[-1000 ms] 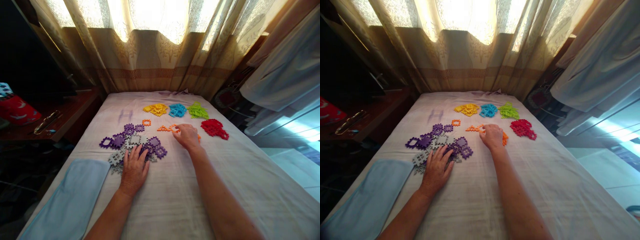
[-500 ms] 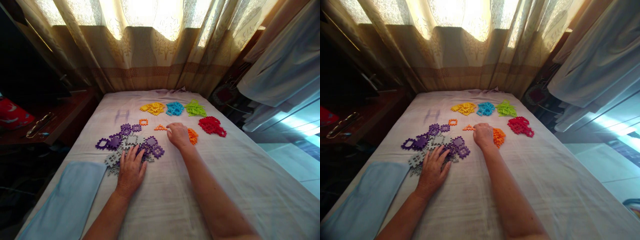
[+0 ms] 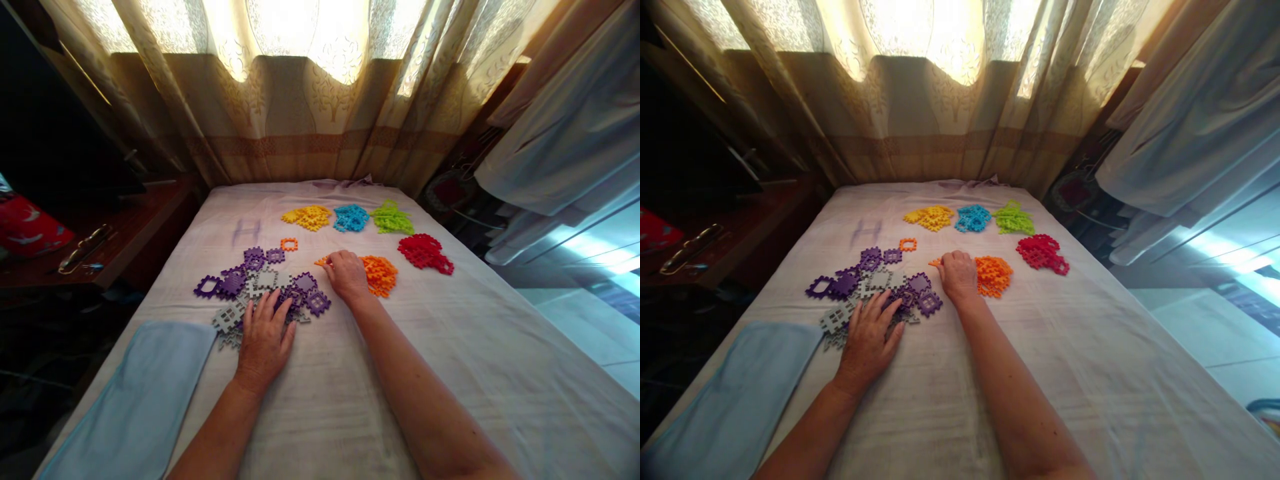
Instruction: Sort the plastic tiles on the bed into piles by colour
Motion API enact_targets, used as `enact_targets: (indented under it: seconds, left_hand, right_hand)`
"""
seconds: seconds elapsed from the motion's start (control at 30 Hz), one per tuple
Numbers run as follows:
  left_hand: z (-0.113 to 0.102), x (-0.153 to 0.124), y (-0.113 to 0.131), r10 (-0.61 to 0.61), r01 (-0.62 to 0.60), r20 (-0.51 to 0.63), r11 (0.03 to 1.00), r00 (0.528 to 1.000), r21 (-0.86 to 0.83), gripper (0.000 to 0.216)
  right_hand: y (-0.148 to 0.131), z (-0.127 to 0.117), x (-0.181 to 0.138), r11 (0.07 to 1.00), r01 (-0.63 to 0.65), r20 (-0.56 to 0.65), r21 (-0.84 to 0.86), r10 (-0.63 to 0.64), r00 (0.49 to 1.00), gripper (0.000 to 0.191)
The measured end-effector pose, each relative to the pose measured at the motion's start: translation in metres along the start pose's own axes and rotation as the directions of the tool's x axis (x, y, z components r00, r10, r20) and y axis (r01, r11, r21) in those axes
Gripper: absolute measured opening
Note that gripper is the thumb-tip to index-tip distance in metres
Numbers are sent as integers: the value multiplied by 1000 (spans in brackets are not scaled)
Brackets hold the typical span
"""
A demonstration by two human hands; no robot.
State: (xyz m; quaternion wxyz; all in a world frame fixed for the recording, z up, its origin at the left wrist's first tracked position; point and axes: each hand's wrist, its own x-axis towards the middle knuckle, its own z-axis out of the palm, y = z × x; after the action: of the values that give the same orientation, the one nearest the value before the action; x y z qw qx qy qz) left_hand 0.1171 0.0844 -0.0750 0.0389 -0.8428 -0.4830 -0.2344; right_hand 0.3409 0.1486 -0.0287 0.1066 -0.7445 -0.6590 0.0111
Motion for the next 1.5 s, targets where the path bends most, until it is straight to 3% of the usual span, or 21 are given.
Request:
enact_targets:
  seconds: [0.23, 0.4, 0.5, 0.6, 0.7, 0.83, 0.97, 1.1, 1.27, 1.5]
  left_hand:
    - [3, -1, -1, 20, -19, -18, 1000, 1000, 11, 41]
    - [4, -1, -2, 35, -33, -53, 999, 998, 38, 40]
    - [4, 0, -1, 36, -34, -50, 999, 998, 42, 40]
    - [3, 0, -1, 28, -27, -35, 999, 999, 39, 40]
    - [3, 0, -1, 16, -14, -31, 999, 999, 35, 39]
    - [3, -1, 0, 8, -7, -40, 1000, 999, 30, 39]
    - [3, -1, 0, 7, -7, -36, 1000, 999, 20, 38]
    - [3, -1, 0, 7, -7, -28, 1000, 1000, 20, 38]
    - [4, -1, -2, 8, -8, -33, 1000, 999, 20, 38]
    - [5, 0, -3, 14, -14, -33, 1000, 999, 22, 39]
  right_hand:
    - [65, -34, -13, 946, -321, -113, -39, 315, 942, 27]
    - [82, -37, -19, 927, -375, -92, -18, 372, 924, 28]
    - [71, -36, -13, 945, -327, -147, 10, 325, 934, 28]
    - [48, -29, 1, 981, -189, -167, 37, 193, 967, 30]
    - [16, -12, 24, 998, 15, -70, 68, -11, 998, 32]
    - [-26, 15, 58, 979, 182, 70, 87, -188, 980, 45]
    - [-54, 26, 77, 983, 181, 138, 13, -181, 974, 44]
    - [-62, 22, 76, 985, 172, 133, -28, -167, 977, 38]
    - [-39, 11, 50, 981, 193, -16, -4, -193, 981, 30]
    - [48, -6, -11, 990, 112, -361, 81, -75, 930, 20]
